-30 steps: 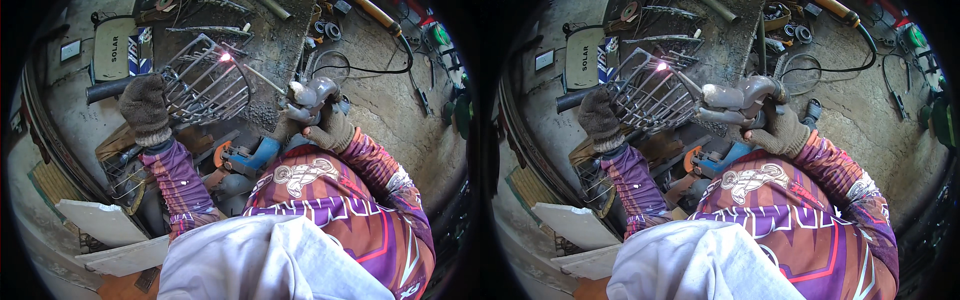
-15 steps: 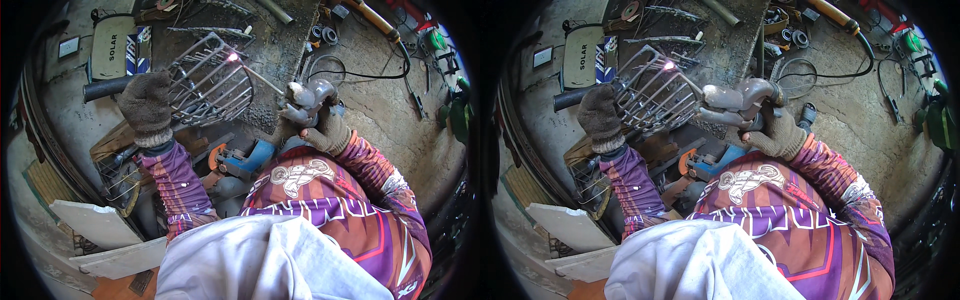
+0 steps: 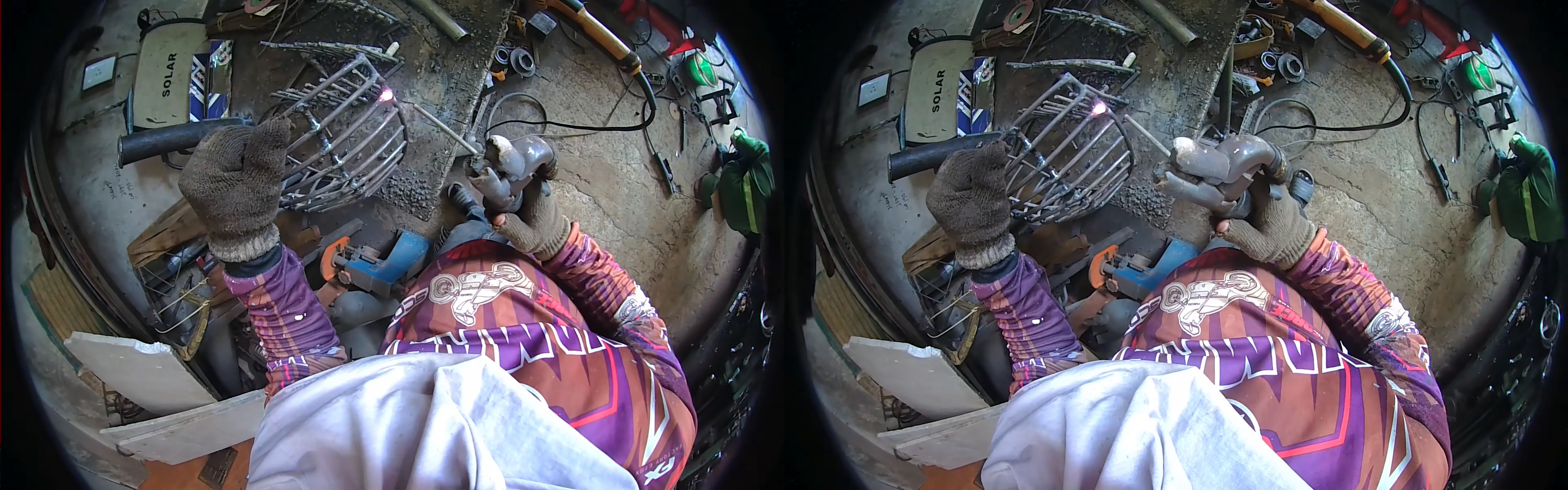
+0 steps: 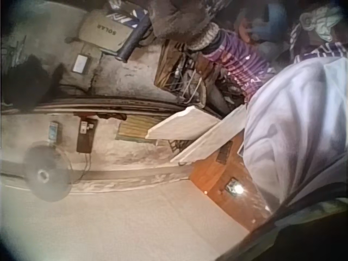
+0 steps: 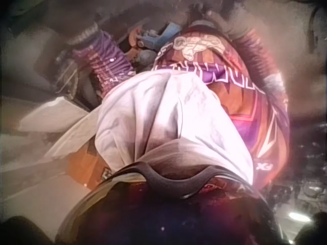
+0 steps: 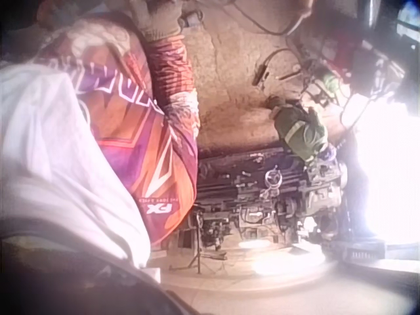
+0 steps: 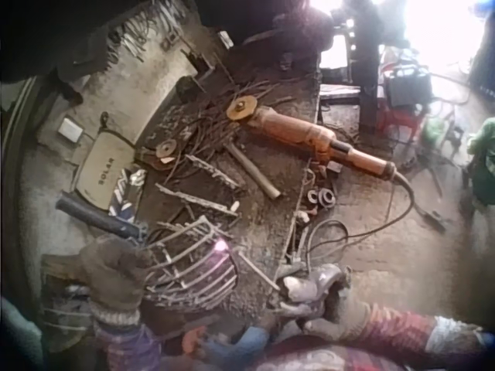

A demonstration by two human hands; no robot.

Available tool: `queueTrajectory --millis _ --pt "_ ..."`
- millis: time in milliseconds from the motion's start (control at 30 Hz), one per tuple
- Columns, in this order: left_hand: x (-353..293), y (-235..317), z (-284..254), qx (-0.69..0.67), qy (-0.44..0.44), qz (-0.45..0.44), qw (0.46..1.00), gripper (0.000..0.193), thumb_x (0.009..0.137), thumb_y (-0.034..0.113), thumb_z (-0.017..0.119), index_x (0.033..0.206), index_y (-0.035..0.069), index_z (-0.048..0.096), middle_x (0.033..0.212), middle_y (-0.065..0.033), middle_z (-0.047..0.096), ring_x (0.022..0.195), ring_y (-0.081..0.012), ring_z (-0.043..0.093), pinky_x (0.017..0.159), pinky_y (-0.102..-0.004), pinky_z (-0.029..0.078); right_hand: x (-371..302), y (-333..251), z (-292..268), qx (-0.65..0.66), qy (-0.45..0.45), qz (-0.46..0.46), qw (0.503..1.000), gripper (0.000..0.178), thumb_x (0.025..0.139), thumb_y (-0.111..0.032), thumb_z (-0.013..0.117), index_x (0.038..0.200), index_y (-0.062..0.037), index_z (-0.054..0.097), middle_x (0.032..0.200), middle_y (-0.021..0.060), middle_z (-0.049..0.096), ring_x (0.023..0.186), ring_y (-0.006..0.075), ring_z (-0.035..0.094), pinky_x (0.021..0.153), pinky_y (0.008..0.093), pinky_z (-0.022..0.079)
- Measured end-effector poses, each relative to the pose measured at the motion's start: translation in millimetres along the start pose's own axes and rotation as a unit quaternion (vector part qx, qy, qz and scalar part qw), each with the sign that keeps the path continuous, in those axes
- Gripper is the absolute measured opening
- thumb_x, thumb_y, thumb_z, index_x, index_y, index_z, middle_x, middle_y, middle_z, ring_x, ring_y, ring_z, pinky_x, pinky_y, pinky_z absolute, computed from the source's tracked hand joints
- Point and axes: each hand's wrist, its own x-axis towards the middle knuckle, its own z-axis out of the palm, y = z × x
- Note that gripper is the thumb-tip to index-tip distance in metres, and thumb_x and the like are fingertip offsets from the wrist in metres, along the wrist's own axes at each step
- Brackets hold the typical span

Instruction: The person welds a curved metal frame using a welding rod and a hand-held electrode holder, turning the object over to reach different sections before adjusting the settings on a welding machine.

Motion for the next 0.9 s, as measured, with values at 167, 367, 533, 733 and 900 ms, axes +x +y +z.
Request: queueTrajectory --millis 167,367,533,733,900 --pt "-2.0 -4.4 0.9 -0.021 0.016 0.005 1.0 0.028 0.081 0.027 0.082 0.074 0.002 0.073 0.064 -0.01 0.066 0.058 -0.0252 0.063 0.059 -0.0372 0.049 2.0 -3.7 3.5 0.055 -0.01 0.014 0.998 0.082 0.081 -0.04 0.077 0.14 0.0024 0.038 0.132 0.0188 0.05 0.124 0.0313 0.049 0.107 0.041 0.038" --pt "-2.2 5.6 -4.1 0.018 -0.047 -0.057 0.997 0.026 0.087 0.026 0.078 0.086 0.001 0.075 0.076 -0.0068 0.072 0.073 -0.0172 0.066 0.076 -0.0322 0.051 2.9 11.2 0.1 -0.119 -0.029 -0.068 0.99 0.075 0.08 -0.039 0.077 0.134 0.0029 0.046 0.127 0.0203 0.053 0.12 0.0334 0.052 0.104 0.0417 0.041" --pt "-1.5 9.6 -4.5 0.049 -0.043 -0.019 0.998 0.023 0.085 0.024 0.079 0.085 0.001 0.075 0.075 -0.0072 0.072 0.073 -0.0183 0.066 0.077 -0.0342 0.051 5.8 -1.9 2.1 -0.004 -0.011 -0.018 1.0 0.073 0.08 -0.041 0.076 0.132 0.0034 0.048 0.126 0.0213 0.054 0.116 0.0354 0.054 0.1 0.0414 0.044" --pt "-2.7 11.2 -5.3 0.048 -0.043 -0.023 0.998 0.022 0.086 0.023 0.079 0.085 0.001 0.075 0.074 -0.0079 0.071 0.071 -0.0196 0.066 0.075 -0.0346 0.051 6.3 0.3 1.2 -0.02 -0.027 -0.016 0.999 0.073 0.08 -0.042 0.075 0.13 0.0043 0.049 0.122 0.0218 0.056 0.114 0.0357 0.056 0.099 0.0416 0.045" --pt "1.0 8.9 0.6 0.026 0.006 0.042 0.999 0.027 0.08 0.025 0.083 0.071 0.002 0.071 0.061 -0.0097 0.063 0.055 -0.0246 0.061 0.055 -0.0364 0.047 11.6 -6.6 1.0 -0.069 -0.014 -0.044 0.997 0.073 0.079 -0.041 0.076 0.13 0.0053 0.05 0.121 0.0226 0.058 0.113 0.0373 0.057 0.098 0.043 0.045"
